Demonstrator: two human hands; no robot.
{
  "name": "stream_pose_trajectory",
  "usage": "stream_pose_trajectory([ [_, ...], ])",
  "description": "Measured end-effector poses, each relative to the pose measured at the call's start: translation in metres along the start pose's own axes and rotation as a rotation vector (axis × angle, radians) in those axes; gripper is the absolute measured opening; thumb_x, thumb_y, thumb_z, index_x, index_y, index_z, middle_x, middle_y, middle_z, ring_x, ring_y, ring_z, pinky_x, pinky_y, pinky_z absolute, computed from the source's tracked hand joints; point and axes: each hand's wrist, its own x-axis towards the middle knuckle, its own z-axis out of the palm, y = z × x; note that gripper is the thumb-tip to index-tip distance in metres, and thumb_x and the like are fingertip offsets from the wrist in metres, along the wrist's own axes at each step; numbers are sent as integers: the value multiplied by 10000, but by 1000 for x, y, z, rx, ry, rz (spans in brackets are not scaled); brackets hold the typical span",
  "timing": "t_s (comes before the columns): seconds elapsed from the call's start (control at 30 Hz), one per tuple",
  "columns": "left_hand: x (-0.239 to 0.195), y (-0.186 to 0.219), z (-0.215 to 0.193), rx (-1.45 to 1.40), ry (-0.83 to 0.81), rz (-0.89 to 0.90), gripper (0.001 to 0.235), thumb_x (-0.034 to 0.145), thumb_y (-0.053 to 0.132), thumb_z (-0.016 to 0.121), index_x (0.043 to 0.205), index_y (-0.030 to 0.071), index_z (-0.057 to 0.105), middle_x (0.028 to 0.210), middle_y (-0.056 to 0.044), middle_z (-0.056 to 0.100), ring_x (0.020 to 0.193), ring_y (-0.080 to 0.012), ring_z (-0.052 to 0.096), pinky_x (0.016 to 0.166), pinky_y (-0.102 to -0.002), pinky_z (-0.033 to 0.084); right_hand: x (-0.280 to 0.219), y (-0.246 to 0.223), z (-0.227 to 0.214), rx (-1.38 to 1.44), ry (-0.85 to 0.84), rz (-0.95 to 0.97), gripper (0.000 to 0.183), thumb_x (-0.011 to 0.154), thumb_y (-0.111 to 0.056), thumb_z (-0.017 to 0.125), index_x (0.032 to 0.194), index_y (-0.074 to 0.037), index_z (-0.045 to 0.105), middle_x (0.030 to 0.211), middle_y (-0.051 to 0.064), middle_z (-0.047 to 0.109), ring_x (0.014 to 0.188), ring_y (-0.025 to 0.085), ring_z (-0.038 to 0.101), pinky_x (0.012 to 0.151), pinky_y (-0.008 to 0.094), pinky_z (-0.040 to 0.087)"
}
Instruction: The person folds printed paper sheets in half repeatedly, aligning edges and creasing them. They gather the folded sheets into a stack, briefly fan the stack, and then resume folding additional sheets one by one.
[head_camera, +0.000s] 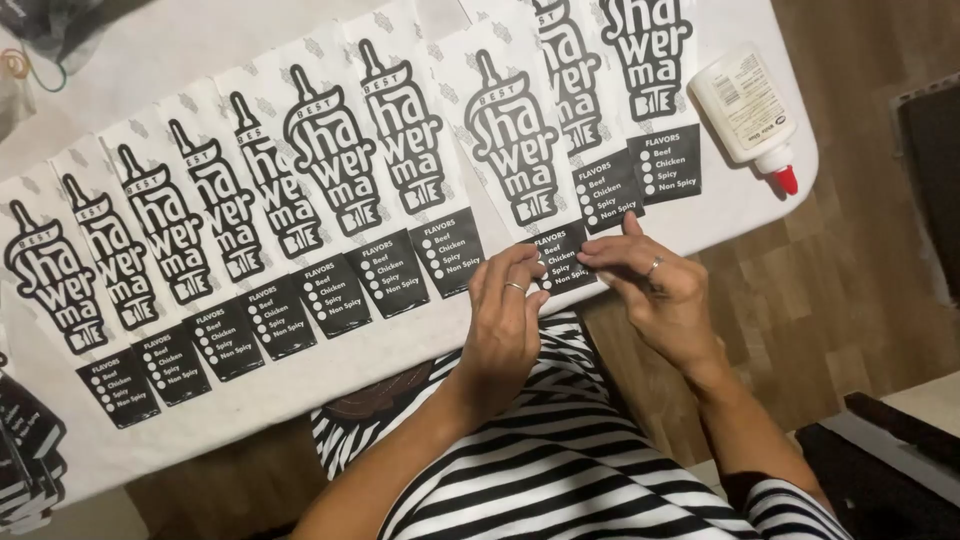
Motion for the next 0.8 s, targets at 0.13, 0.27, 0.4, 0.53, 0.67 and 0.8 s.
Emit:
stream_pose_trajectory([
  [0.13,-1,2,1,7,17,14,149,1033,22,472,1047,-65,593,1126,-170,576,1261,-345,554,1080,-491,370,-11,0,9,-70,68,-65,135,880,131,708,934,22,765,966,169,780,966,305,761,1153,478,423],
  [0.27,-18,-11,15,86,42,59,138,1011,-18,493,1063,-47,618,1171,-175,600,1282,-335,564,1087,-484,397,-15,-2,23,-173,59,-225,148,887,20,755,1031,-9,772,1138,154,765,1092,258,729,1211,444,351],
  [0.4,-17,-21,1,218,115,97,207,1011,144,612,1110,-34,650,1355,-258,562,1363,-405,504,1133,-583,341,-14,5,24,-271,-41,-284,252,946,-52,688,1191,-40,747,1281,140,720,1207,230,674,1254,407,281],
  [0.53,-11,-17,-27,344,82,-29,475,999,292,652,1277,-83,561,1525,-341,379,1488,-496,282,1193,-651,198,8,-1,24,-326,-91,-256,310,966,-74,661,1272,-50,710,1348,142,688,1251,261,646,1245,422,292],
  [0.67,-10,-15,-24,286,19,-25,665,942,409,692,1320,-111,518,1541,-374,327,1486,-547,235,1176,-696,194,37,6,30,-345,-135,-320,322,993,-74,651,1308,-17,675,1366,176,668,1279,302,622,1228,447,306],
  [0.8,-16,-15,-22,186,-1,35,637,955,362,700,1375,-72,498,1555,-341,359,1475,-529,326,1183,-665,243,41,-4,26,-249,-136,-372,270,983,-30,648,1246,-11,705,1382,181,656,1284,307,623,1234,442,321],
])
